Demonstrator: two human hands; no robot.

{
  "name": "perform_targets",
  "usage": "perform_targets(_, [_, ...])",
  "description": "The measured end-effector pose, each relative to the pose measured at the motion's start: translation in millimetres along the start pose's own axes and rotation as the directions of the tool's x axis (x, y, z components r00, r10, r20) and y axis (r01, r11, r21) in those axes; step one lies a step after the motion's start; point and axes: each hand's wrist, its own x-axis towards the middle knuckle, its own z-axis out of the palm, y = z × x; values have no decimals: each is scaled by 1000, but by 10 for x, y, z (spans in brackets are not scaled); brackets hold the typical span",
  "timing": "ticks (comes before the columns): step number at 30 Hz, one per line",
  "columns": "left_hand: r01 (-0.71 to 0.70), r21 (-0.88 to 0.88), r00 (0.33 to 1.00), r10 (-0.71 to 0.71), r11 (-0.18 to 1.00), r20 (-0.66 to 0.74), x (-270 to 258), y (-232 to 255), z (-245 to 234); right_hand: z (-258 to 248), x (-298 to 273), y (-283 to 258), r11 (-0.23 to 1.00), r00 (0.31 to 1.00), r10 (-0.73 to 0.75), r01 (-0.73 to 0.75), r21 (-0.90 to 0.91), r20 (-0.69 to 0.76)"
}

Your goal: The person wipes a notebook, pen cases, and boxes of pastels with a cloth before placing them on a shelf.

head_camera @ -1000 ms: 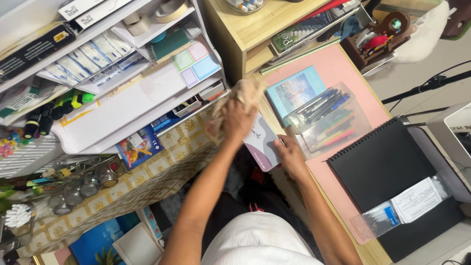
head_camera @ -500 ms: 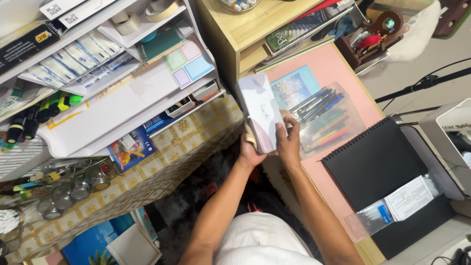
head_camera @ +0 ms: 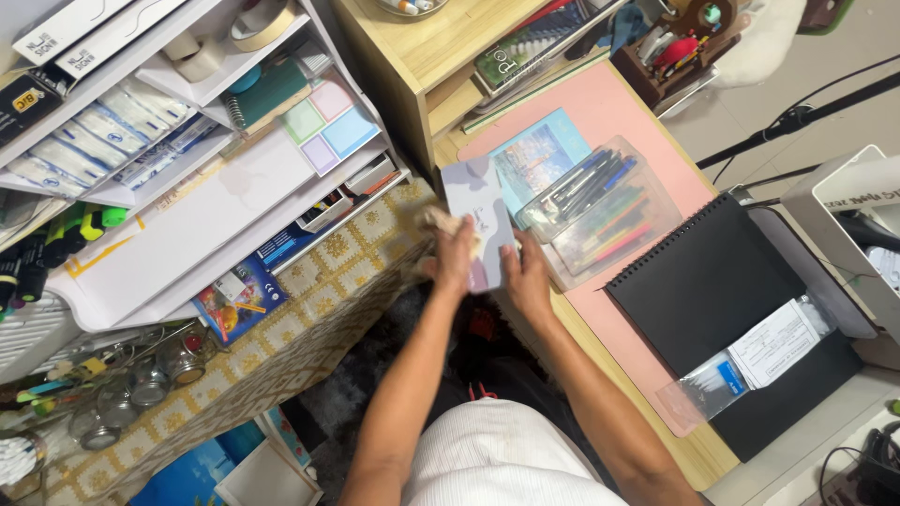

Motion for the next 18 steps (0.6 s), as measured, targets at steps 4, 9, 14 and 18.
perform_targets(4, [-204, -179, 979, 201, 962, -36, 222, 109, -121, -15, -212, -51, 998, 998, -58, 58, 14, -20])
perform_targets(9, [-16, 77, 998, 11, 997, 66, 496, 240, -516, -431, -122, 27, 992, 977, -26, -2, 129, 210])
perform_targets(14, [333, 164, 848, -371, 929, 379, 431, 356, -749, -1028, 392, -51, 976, 879, 215, -180, -122, 425])
perform_targets(18, [423, 125, 778, -431, 897, 457, 294, 271, -680, -1175, 732, -22, 964, 837, 260, -194, -184, 481])
